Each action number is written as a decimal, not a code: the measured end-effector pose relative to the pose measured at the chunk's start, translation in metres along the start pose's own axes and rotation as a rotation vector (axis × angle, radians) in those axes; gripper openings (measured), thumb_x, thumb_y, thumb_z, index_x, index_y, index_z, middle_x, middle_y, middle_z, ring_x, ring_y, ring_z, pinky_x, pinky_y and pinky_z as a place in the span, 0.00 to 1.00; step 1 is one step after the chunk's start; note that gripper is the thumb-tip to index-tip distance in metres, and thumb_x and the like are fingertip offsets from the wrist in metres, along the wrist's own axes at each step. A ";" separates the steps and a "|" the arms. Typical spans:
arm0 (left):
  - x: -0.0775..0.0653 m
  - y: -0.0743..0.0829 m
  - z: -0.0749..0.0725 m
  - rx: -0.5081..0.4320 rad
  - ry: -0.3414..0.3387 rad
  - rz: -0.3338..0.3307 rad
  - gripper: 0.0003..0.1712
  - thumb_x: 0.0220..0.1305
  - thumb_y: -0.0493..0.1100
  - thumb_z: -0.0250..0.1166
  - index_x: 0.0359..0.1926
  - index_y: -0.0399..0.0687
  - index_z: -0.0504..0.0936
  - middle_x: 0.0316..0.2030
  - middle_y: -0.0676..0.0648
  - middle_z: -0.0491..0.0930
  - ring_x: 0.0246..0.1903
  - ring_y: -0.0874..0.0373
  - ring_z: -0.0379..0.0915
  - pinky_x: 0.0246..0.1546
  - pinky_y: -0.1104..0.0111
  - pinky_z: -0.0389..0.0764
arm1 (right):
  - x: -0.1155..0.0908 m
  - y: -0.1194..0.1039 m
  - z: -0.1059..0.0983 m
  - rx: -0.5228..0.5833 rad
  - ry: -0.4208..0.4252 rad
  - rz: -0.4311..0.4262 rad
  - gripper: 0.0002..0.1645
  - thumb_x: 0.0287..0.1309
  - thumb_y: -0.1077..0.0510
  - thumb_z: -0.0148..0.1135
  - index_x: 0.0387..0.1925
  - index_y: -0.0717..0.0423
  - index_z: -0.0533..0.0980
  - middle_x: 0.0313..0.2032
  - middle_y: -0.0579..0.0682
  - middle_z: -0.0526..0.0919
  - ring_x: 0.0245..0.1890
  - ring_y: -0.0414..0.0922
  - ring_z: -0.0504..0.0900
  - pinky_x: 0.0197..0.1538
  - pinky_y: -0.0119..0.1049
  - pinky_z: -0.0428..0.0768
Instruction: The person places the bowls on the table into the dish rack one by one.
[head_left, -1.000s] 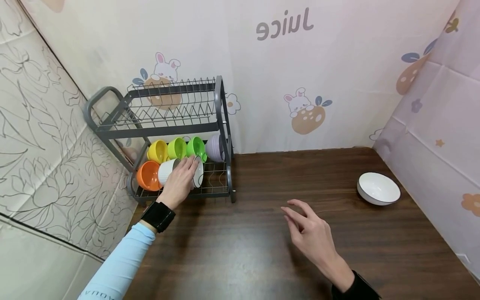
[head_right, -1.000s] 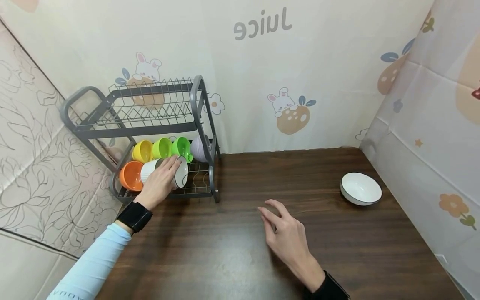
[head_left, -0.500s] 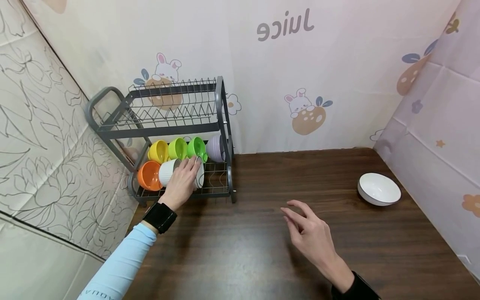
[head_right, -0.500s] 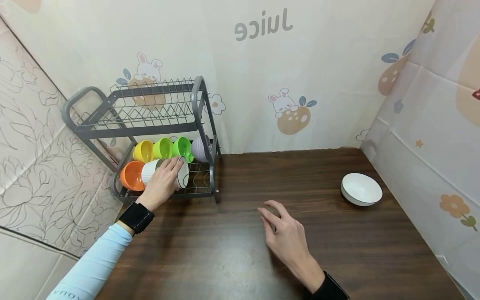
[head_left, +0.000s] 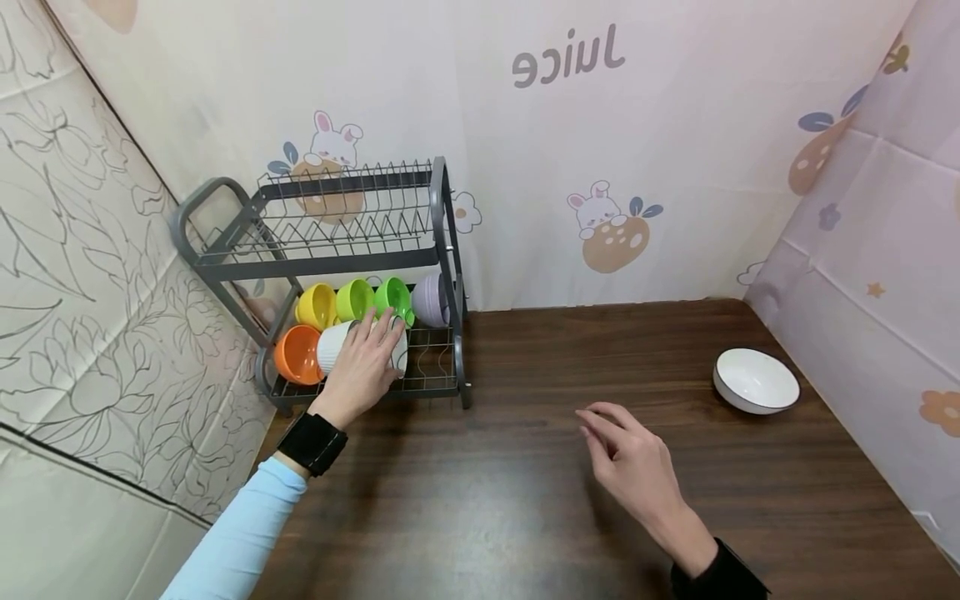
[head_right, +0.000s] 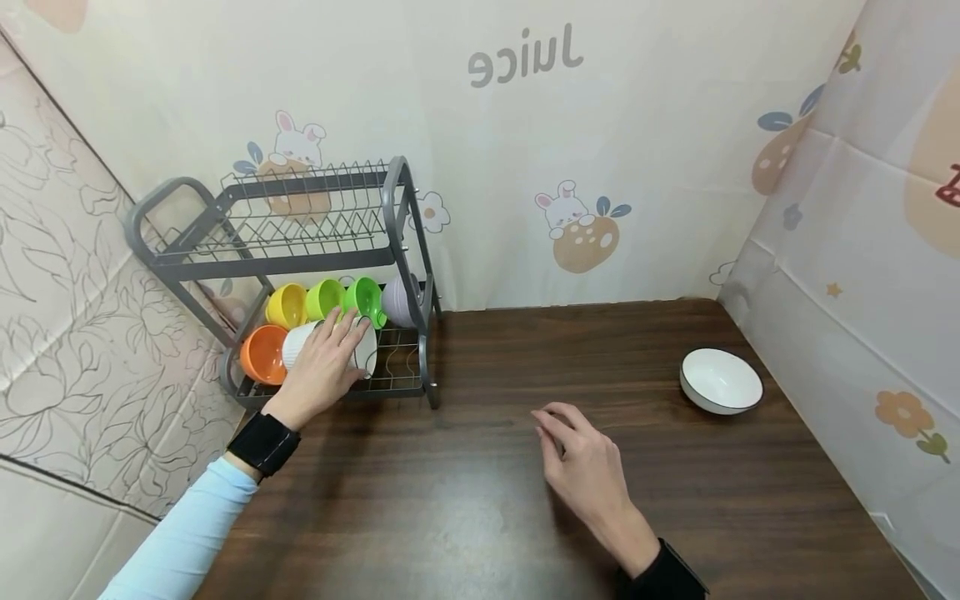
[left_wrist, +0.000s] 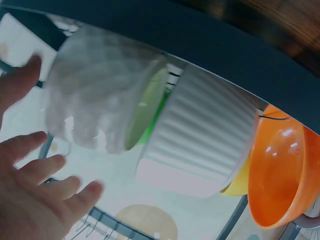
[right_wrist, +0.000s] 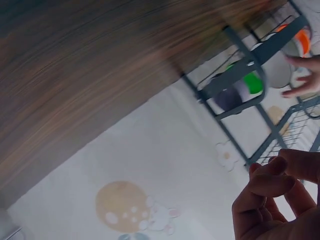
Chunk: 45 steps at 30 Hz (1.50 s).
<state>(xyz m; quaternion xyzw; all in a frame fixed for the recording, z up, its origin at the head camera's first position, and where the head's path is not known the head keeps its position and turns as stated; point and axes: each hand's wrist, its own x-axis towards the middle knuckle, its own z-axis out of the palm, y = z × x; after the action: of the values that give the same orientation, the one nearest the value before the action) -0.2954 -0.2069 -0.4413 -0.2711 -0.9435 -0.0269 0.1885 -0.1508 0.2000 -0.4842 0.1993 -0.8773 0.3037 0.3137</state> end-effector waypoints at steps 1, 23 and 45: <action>0.000 0.002 -0.003 -0.016 0.041 0.005 0.46 0.59 0.42 0.82 0.73 0.37 0.71 0.76 0.32 0.63 0.76 0.32 0.54 0.71 0.39 0.64 | 0.001 0.004 -0.001 -0.014 0.000 0.013 0.18 0.56 0.70 0.74 0.49 0.58 0.88 0.48 0.51 0.85 0.24 0.32 0.72 0.26 0.22 0.69; -0.036 0.078 -0.027 -0.350 0.376 0.040 0.03 0.63 0.38 0.76 0.36 0.43 0.90 0.37 0.49 0.84 0.39 0.52 0.80 0.40 0.59 0.84 | -0.027 0.164 -0.084 -0.349 -0.074 0.432 0.20 0.61 0.70 0.64 0.55 0.74 0.78 0.54 0.74 0.76 0.45 0.80 0.77 0.37 0.75 0.72; -0.038 0.106 -0.011 -0.372 0.211 0.078 0.03 0.67 0.42 0.75 0.37 0.49 0.91 0.39 0.53 0.86 0.41 0.57 0.81 0.43 0.62 0.85 | -0.023 0.196 -0.096 -0.417 -0.263 0.521 0.18 0.57 0.70 0.58 0.49 0.69 0.81 0.44 0.71 0.80 0.33 0.78 0.78 0.23 0.67 0.72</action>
<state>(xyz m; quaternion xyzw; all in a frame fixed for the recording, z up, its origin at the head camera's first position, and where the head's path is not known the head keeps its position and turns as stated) -0.2066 -0.1378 -0.4508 -0.3331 -0.8861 -0.2214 0.2340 -0.1991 0.4108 -0.5204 -0.0617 -0.9746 0.1598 0.1440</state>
